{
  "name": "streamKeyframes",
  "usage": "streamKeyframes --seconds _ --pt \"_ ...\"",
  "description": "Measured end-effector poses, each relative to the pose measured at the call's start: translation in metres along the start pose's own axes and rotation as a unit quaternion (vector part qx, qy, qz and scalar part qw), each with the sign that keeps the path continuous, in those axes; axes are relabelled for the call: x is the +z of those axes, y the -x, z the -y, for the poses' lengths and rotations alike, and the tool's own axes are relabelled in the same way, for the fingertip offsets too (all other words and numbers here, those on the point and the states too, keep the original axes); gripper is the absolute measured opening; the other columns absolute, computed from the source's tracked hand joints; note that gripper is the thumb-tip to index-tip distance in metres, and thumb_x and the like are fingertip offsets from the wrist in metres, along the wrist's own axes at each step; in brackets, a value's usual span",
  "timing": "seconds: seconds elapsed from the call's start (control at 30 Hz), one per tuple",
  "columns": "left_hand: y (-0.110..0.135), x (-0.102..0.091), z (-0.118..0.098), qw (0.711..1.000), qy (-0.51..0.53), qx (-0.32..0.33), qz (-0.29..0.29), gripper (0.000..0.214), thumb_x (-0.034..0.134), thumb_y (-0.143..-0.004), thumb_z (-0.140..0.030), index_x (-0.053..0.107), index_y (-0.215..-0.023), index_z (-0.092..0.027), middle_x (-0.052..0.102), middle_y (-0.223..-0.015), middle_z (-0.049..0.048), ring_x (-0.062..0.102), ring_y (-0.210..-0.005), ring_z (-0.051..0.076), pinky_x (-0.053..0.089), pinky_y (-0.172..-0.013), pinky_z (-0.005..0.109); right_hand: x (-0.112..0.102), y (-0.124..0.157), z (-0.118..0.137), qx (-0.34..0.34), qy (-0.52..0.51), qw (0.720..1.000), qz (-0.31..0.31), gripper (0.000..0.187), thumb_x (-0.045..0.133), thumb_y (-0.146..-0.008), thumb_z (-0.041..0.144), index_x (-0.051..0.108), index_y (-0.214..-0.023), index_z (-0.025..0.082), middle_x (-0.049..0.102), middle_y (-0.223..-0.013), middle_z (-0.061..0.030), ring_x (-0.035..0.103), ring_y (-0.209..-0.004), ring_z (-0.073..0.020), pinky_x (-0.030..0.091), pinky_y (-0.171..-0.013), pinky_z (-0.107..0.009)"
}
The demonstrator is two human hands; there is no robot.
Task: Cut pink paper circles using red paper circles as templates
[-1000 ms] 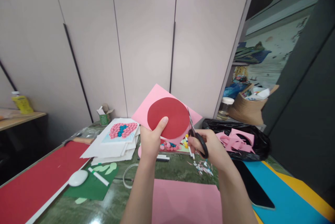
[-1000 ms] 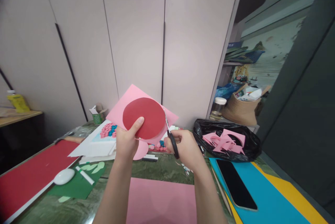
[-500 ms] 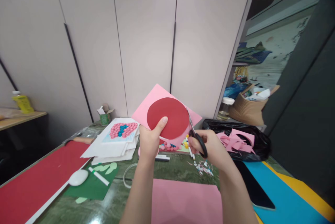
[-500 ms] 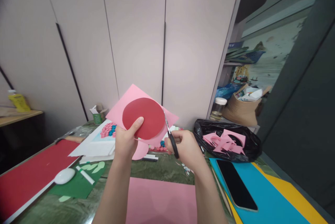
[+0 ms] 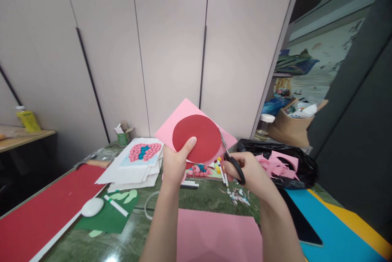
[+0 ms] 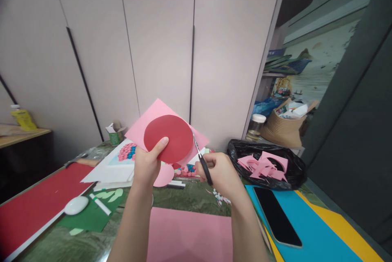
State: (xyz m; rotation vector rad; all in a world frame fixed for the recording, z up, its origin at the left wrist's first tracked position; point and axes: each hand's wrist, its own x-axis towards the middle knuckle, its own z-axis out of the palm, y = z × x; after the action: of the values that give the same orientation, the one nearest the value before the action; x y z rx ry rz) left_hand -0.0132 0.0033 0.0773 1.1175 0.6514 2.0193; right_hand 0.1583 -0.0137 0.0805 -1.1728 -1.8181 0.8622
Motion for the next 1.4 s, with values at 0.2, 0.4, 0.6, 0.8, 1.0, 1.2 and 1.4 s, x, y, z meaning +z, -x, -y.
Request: streamKeyframes --seconds 0.2,0.4,0.6,0.8,1.0,1.2,1.4 --pt "0.0 0.0 0.0 1.0 -0.001 -0.006 0.0 0.04 0.071 -0.063 -0.025 0.062 -0.1 -0.013 0.069 -0.093 0.0096 0.063 -0.09 0.023 0.051 -0.079 0.034 -0.002 0.0 -0.002 -0.01 0.007 1.0 -0.002 0.027 0.05 -0.072 0.025 0.042 -0.048 0.016 0.043 -0.044 0.0037 0.033 -0.045 -0.0081 0.024 -0.043 -0.021" --pt "0.0 -0.001 0.001 1.0 0.002 -0.011 0.007 0.039 0.071 -0.064 -0.024 0.062 -0.1 -0.013 0.069 -0.093 0.0097 0.063 -0.089 0.023 0.051 -0.079 0.034 -0.007 0.002 -0.007 -0.012 0.038 0.999 0.001 0.035 0.052 -0.075 0.036 0.044 -0.049 0.016 0.046 -0.045 0.0034 0.033 -0.045 -0.0079 0.024 -0.045 -0.021" --pt "-0.001 0.0 0.003 1.0 0.004 -0.004 0.002 0.042 0.071 -0.064 -0.024 0.061 -0.103 -0.013 0.068 -0.097 0.0103 0.063 -0.089 0.023 0.052 -0.077 0.033 -0.011 0.0 -0.005 -0.004 0.032 0.999 0.014 0.033 0.057 -0.073 0.036 0.048 -0.05 0.015 0.047 -0.047 0.0026 0.035 -0.045 -0.0078 0.024 -0.043 -0.021" --pt "0.001 0.0 0.002 0.999 -0.005 -0.033 0.018 0.043 0.071 -0.063 -0.026 0.061 -0.102 -0.012 0.068 -0.097 0.0118 0.063 -0.087 0.024 0.052 -0.074 0.034 -0.013 -0.001 -0.008 -0.011 0.015 1.0 0.004 0.031 0.058 -0.071 0.032 0.049 -0.047 0.014 0.046 -0.045 0.0023 0.037 -0.044 -0.0078 0.026 -0.042 -0.02" --pt "0.002 -0.002 0.001 0.996 -0.019 -0.055 0.065 0.034 0.071 -0.064 -0.026 0.063 -0.094 -0.011 0.068 -0.094 0.0122 0.064 -0.084 0.025 0.053 -0.072 0.036 -0.014 -0.002 -0.008 -0.023 0.017 0.999 0.024 0.025 0.059 -0.07 0.033 0.051 -0.055 0.014 0.046 -0.052 0.0019 0.038 -0.05 -0.0096 0.029 -0.045 -0.021" --pt "0.003 -0.001 -0.001 0.996 -0.026 -0.061 0.065 0.035 0.07 -0.064 -0.027 0.063 -0.094 -0.01 0.068 -0.095 0.0128 0.064 -0.084 0.025 0.053 -0.073 0.036 -0.013 -0.001 -0.006 -0.025 0.039 0.999 0.0 0.028 0.06 -0.07 0.034 0.048 -0.054 0.015 0.042 -0.05 0.0037 0.035 -0.05 -0.0091 0.027 -0.046 -0.021" --pt "0.003 -0.001 -0.002 0.996 -0.028 -0.063 0.063 0.036 0.071 -0.063 -0.027 0.064 -0.094 -0.01 0.068 -0.095 0.0129 0.064 -0.084 0.026 0.054 -0.071 0.036 -0.011 -0.002 -0.006 -0.023 0.042 0.999 -0.006 0.025 0.057 -0.069 0.029 0.046 -0.05 0.016 0.04 -0.048 0.0036 0.033 -0.048 -0.0086 0.025 -0.043 -0.02"
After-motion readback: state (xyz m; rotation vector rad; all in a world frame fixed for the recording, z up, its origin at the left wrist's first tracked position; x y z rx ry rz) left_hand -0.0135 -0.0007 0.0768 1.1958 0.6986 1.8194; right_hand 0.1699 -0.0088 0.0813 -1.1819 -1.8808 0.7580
